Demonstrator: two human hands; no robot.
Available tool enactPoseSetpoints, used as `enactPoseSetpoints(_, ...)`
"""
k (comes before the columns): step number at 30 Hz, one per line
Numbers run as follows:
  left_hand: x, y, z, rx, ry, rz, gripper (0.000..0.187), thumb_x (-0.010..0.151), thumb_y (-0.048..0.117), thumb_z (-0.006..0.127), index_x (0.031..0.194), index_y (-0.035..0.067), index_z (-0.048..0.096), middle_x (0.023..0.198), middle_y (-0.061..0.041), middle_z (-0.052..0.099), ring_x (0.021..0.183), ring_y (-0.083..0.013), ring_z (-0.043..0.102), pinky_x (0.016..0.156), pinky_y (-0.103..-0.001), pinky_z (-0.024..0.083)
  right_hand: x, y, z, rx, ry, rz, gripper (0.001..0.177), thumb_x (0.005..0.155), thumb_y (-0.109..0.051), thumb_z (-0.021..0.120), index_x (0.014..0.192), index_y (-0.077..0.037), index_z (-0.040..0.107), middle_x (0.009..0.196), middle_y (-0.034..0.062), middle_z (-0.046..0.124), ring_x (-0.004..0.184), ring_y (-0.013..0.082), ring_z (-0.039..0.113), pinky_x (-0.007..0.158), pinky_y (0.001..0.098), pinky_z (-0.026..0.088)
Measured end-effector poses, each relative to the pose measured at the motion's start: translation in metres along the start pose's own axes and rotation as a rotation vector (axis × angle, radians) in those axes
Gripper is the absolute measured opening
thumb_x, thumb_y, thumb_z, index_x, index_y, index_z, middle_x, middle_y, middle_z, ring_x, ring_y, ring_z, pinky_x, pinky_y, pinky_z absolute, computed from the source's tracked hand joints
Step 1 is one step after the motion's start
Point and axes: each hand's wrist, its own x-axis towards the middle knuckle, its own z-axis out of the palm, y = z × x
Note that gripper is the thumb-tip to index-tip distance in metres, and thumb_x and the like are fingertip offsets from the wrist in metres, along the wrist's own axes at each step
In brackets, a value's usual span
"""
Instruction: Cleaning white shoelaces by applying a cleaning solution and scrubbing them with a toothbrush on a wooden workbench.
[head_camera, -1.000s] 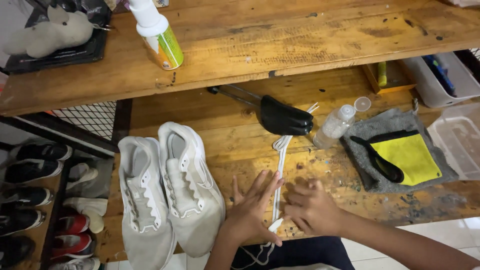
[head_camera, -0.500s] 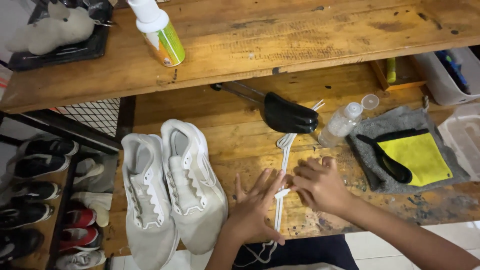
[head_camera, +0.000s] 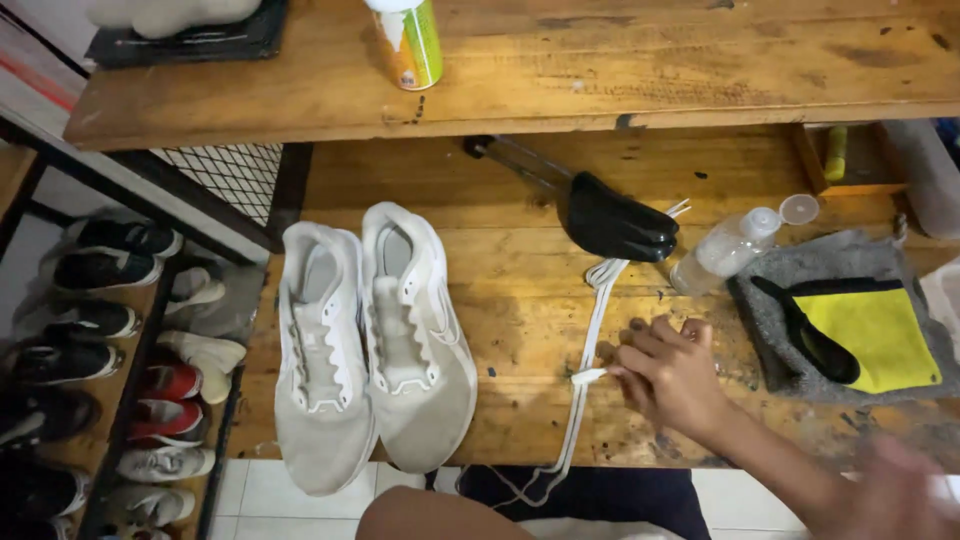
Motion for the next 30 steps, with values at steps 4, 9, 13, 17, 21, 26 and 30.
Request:
enactPoseSetpoints(4,-0.048,-0.015,0.022,-0.275,-0.032,-0.160,0.088,0.080,0.058,0.064,0.151,0.012,0.043,0.157,-0.010,0.047,0.145,-0.0356,0.041,0.114,-0.065,0.021,0.003,-0.002,-0.009,0.032,0.103,-0.047,0.017,0.076,-0.027,0.076,0.092,-0.022,0.073,0.088,-0.0026,0.068,0.084,0.0191,0.061,0.071,0.0451,0.032)
enactPoseSetpoints(9,-0.088,-0.030,0.050,-1.410,-0.044,-1.100,0.080,0.082,0.051,0.063,0.146,0.007,0.047,0.152,-0.013,0.051,0.141,-0.0347,0.045,0.113,-0.059,0.027,0.006,-0.008,-0.010,0.026,0.170,-0.073,0.012,0.075,-0.027,0.075,0.084,-0.021,0.071,0.087,-0.0040,0.069,0.089,0.0195,0.062,0.070,0.0464,0.031)
enactPoseSetpoints(13,-0.121,-0.021,0.070,-2.159,0.185,-1.510,0.073,0.083,0.045,0.062,0.142,0.003,0.051,0.148,-0.016,0.054,0.137,-0.0340,0.049,0.112,-0.055,0.032,0.004,-0.009,-0.013,0.052,0.125,-0.044,0.011,0.076,-0.027,0.076,0.084,-0.021,0.071,0.084,-0.0041,0.069,0.083,0.0209,0.060,0.069,0.0449,0.031)
enactPoseSetpoints(17,-0.138,-0.025,0.061,-2.331,0.256,-1.645,0.067,0.085,0.040,0.062,0.138,0.000,0.055,0.144,-0.019,0.058,0.134,-0.0333,0.053,0.111,-0.051,0.037,0.000,-0.006,-0.012,0.030,0.113,-0.046,0.012,0.077,-0.026,0.076,0.077,-0.018,0.067,0.086,-0.0026,0.069,0.086,0.0218,0.060,0.072,0.0446,0.032)
enactPoseSetpoints(21,-0.172,-0.035,0.040,-2.221,0.276,-1.803,0.061,0.086,0.034,0.061,0.134,-0.004,0.058,0.140,-0.021,0.061,0.130,-0.0326,0.056,0.110,-0.046,0.042,0.002,-0.005,-0.008,0.045,0.108,-0.040,0.012,0.078,-0.027,0.076,0.077,-0.019,0.067,0.085,-0.0023,0.068,0.085,0.0209,0.060,0.072,0.0435,0.031)
enactPoseSetpoints(26,-0.141,-0.050,0.073,-0.420,-0.105,-0.707,0.069,0.087,0.038,0.079,0.145,0.011,0.055,0.150,-0.012,0.056,0.144,-0.0295,0.047,0.117,-0.046,0.040,0.001,-0.003,-0.008,0.046,0.099,-0.055,0.009,0.077,-0.026,0.076,0.081,-0.020,0.071,0.080,-0.0031,0.066,0.081,0.0203,0.058,0.072,0.0444,0.029)
enactPoseSetpoints(30,-0.128,-0.068,0.095,-0.452,-0.205,-0.729,0.092,0.068,0.049,0.084,0.145,0.012,0.051,0.160,-0.014,0.038,0.153,-0.0359,0.021,0.121,-0.055,0.024,-0.001,-0.001,-0.009,0.060,0.212,-0.128,0.014,0.079,-0.027,0.076,0.078,-0.018,0.065,0.086,-0.0023,0.064,0.082,0.0198,0.055,0.076,0.0432,0.028)
